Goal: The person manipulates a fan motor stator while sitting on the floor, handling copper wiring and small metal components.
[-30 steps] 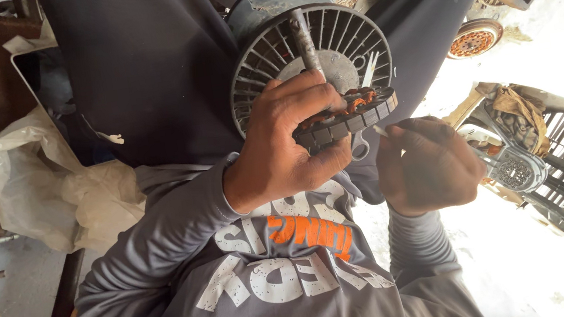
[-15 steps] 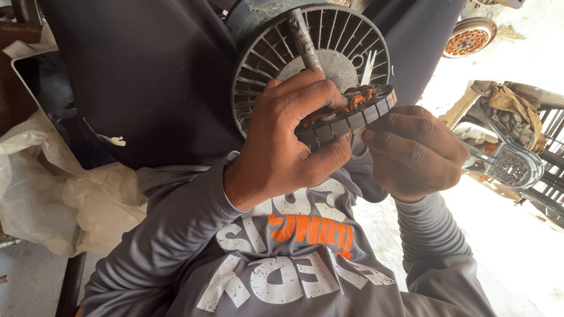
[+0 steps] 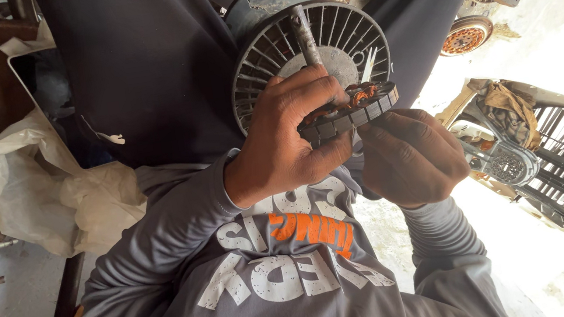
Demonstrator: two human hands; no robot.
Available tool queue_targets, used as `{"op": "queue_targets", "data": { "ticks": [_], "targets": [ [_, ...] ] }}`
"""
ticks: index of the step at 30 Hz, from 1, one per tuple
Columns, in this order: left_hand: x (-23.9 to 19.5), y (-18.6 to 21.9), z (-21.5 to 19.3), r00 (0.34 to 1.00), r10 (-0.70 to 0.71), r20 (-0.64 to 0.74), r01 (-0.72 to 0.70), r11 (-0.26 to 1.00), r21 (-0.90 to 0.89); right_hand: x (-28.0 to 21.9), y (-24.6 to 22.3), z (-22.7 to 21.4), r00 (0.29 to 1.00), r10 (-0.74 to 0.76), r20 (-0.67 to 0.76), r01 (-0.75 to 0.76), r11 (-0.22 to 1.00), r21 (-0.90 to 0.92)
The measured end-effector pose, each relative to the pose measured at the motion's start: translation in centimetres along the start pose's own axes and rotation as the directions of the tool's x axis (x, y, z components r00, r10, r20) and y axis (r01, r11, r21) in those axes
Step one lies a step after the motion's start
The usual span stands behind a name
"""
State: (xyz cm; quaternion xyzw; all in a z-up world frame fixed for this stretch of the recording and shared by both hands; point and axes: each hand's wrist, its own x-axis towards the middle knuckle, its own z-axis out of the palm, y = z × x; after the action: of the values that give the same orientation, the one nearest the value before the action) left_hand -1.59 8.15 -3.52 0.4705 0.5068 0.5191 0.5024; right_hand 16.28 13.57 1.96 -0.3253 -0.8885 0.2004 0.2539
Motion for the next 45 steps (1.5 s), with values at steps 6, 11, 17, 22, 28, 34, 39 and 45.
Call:
{"op": "queue_targets", "data": {
  "ticks": [6,11,17,22,28,34,39,45],
  "targets": [
    [-0.3,0.2,-0.2,0.999,0.035,0.005,-0.035,0.991,0.131,0.3,-0.7,-0.6,0.997,0.051,0.058,-0.050,0.998,-0.031],
    [-0.2,0.4,-0.2,0.994,0.109,-0.018,-0.103,0.973,0.205,0.8,-1.0,-0.5,0.996,0.063,0.059,-0.061,0.997,-0.037],
    [-0.4,0.1,-0.4,0.997,0.078,0.014,-0.079,0.987,0.138,1.0,-0.7,-0.9,0.994,-0.026,0.102,0.034,0.997,-0.075],
    [-0.3,0.0,-0.4,0.997,0.072,0.014,-0.073,0.993,0.097,1.3,-0.6,-1.2,0.991,-0.019,0.129,0.027,0.998,-0.059],
    [-0.6,0.0,0.2,0.994,0.091,-0.053,-0.087,0.993,0.081,0.9,-1.2,-1.2,0.987,0.047,0.151,-0.029,0.993,-0.118],
    [-0.7,-0.1,-0.4,0.993,0.115,-0.002,-0.115,0.990,0.078,0.6,-1.7,-1.0,0.988,0.027,0.154,-0.003,0.989,-0.150],
    [-1.0,-0.1,-0.5,0.996,0.074,0.046,-0.077,0.994,0.078,1.4,-1.7,-1.8,0.974,0.008,0.228,0.026,0.989,-0.145],
    [-0.9,-0.5,-0.4,0.996,0.082,0.034,-0.084,0.995,0.057,1.5,-1.2,-2.2,0.965,0.083,0.251,-0.059,0.993,-0.103]
  ]
}}
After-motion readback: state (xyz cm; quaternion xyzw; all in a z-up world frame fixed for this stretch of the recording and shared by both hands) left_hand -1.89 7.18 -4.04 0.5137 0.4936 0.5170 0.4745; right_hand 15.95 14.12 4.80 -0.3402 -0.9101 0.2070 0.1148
